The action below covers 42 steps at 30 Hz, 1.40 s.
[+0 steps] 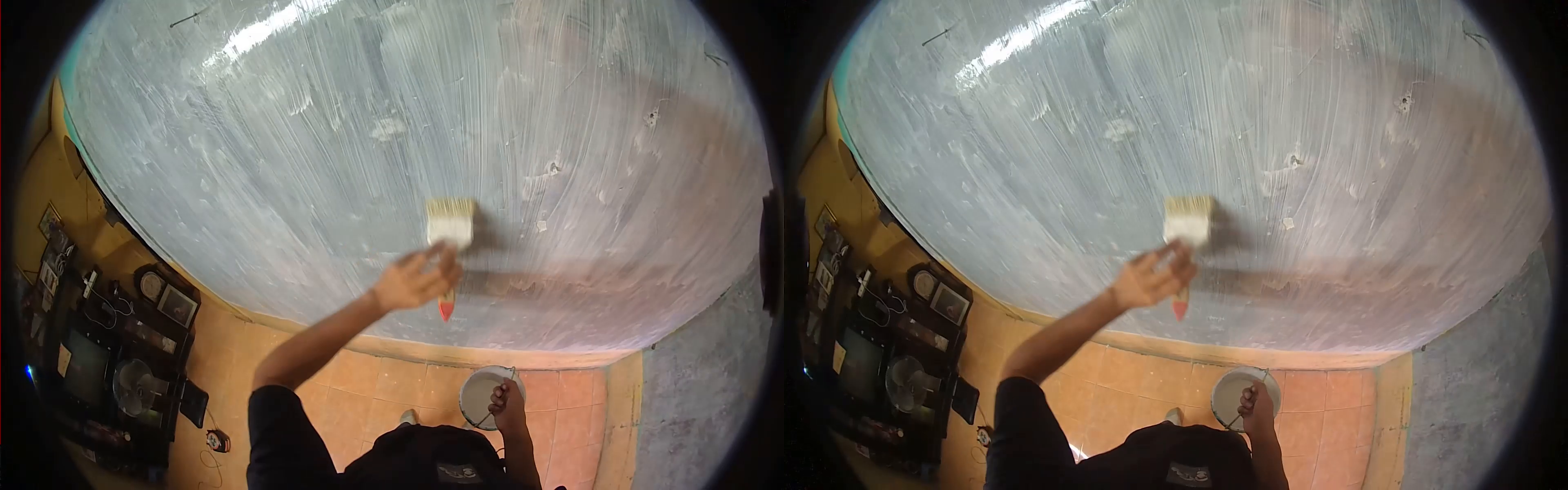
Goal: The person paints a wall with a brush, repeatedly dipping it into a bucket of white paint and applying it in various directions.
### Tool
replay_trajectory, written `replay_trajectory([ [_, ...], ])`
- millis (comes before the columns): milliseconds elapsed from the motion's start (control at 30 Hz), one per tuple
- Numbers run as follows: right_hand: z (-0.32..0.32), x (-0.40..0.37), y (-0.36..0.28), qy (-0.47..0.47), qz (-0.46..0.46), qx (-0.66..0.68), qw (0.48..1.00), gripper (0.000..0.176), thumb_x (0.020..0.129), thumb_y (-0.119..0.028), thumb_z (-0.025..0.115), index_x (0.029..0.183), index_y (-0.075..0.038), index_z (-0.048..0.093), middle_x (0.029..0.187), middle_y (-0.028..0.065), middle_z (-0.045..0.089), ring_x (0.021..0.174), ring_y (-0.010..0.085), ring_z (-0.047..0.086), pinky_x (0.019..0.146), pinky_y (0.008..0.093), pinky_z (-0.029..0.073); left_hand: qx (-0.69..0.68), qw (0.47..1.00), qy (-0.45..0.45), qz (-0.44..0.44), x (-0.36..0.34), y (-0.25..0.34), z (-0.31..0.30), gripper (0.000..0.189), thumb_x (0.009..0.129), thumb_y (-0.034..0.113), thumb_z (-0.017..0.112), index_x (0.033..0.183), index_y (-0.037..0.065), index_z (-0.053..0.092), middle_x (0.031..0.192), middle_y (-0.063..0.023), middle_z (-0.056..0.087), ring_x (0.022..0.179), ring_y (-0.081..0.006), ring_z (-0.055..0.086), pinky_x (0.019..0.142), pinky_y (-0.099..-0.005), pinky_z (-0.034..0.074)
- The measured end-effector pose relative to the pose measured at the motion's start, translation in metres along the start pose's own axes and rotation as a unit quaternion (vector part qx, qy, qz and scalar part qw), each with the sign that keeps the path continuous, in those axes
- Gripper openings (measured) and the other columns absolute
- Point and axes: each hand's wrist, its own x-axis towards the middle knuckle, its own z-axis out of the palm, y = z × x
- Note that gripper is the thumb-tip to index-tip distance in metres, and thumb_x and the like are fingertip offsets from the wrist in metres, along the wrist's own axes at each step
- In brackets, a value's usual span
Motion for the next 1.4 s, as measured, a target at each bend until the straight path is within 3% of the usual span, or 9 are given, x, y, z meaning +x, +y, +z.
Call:
replay_trajectory([
  [200,-0.001,-0.003,-0.003,0.011,0.02,-0.041,0.999,0.019,0.099,-0.03,0.054,0.084,-0.02,0.045,0.069,-0.0036,0.045,0.052,0.0067,0.036,0.047,0.0225,0.031,-0.096,0.992,-0.053,-0.061,-0.093,0.116,0.072,0.031,0.083,0.017,0.064,0.114,0.014,0.065,0.124,-0.008,0.062,0.113,-0.0304,0.063,0.075,-0.0321,0.061],
  [467,0.002,-0.013,-0.015,0.01,0.024,-0.064,0.998,0.02,0.1,-0.029,0.053,0.085,-0.02,0.045,0.07,-0.0044,0.045,0.052,0.0059,0.037,0.047,0.0217,0.031,-0.165,0.975,-0.121,-0.081,-0.151,0.183,0.099,0.038,0.078,0.02,0.07,0.115,0.015,0.061,0.131,-0.0044,0.056,0.113,-0.0243,0.061,0.079,-0.0298,0.061],
  [533,0.002,-0.011,-0.013,0.009,0.024,-0.06,0.998,0.019,0.1,-0.029,0.053,0.085,-0.02,0.045,0.07,-0.0044,0.045,0.052,0.0059,0.037,0.047,0.0216,0.031,-0.194,0.965,-0.146,-0.099,-0.153,0.178,0.094,0.037,0.077,0.018,0.07,0.114,0.016,0.062,0.128,-0.003,0.059,0.113,-0.0221,0.061,0.076,-0.0298,0.061],
  [667,-0.001,-0.01,-0.007,0.002,0.022,-0.05,0.998,0.019,0.1,-0.029,0.053,0.085,-0.02,0.045,0.07,-0.0043,0.044,0.052,0.006,0.036,0.047,0.0217,0.031,-0.208,0.938,-0.135,-0.243,-0.136,0.137,0.074,0.033,0.074,0.014,0.074,0.107,0.015,0.068,0.119,-0.0012,0.066,0.11,-0.0232,0.065,0.07,-0.0307,0.06],
  [733,-0.001,-0.01,-0.006,0.004,0.021,-0.049,0.999,0.02,0.1,-0.029,0.053,0.085,-0.019,0.045,0.07,-0.0042,0.044,0.052,0.006,0.036,0.047,0.0218,0.031,-0.197,0.948,-0.099,-0.229,-0.121,0.109,0.059,0.042,0.072,0.011,0.075,0.113,0.016,0.065,0.121,-0.0028,0.065,0.112,-0.0244,0.063,0.067,-0.0322,0.06],
  [867,0.001,-0.01,0.001,0.019,0.03,-0.05,0.998,0.02,0.099,-0.029,0.054,0.084,-0.019,0.045,0.069,-0.0039,0.043,0.053,0.0061,0.035,0.047,0.022,0.03,-0.166,0.951,-0.03,-0.259,-0.056,0.05,0.002,0.035,0.072,0.007,0.079,0.105,0.014,0.069,0.111,-0.004,0.07,0.104,-0.0243,0.068,0.071,-0.032,0.06],
  [1000,0.007,-0.011,0.007,0.018,0.026,-0.053,0.998,0.021,0.095,-0.028,0.059,0.083,-0.018,0.045,0.068,-0.0033,0.045,0.05,0.0059,0.034,0.045,0.0216,0.027,-0.066,0.968,0.048,-0.239,-0.029,0.031,-0.017,0.034,0.073,0.007,0.08,0.105,0.014,0.069,0.113,-0.0044,0.07,0.105,-0.0266,0.068,0.072,-0.031,0.06],
  [1133,0.009,-0.009,0.007,0.023,0.03,-0.055,0.998,0.021,0.096,-0.028,0.059,0.083,-0.019,0.045,0.068,-0.0036,0.045,0.05,0.0055,0.034,0.045,0.0215,0.027,-0.011,0.977,0.075,-0.201,-0.043,0.049,-0.001,0.035,0.073,0.007,0.08,0.106,0.016,0.071,0.118,-0.0054,0.068,0.107,-0.0287,0.067,0.072,-0.0302,0.06],
  [1400,0.007,-0.01,0.008,0.009,0.029,-0.057,0.998,0.022,0.096,-0.028,0.06,0.082,-0.019,0.045,0.067,-0.0034,0.044,0.05,0.0051,0.035,0.044,0.0216,0.027,-0.092,0.974,-0.102,-0.179,-0.176,0.165,0.077,0.039,0.075,0.017,0.071,0.114,0.019,0.069,0.132,-0.003,0.06,0.121,-0.0285,0.059,0.074,-0.0299,0.06],
])
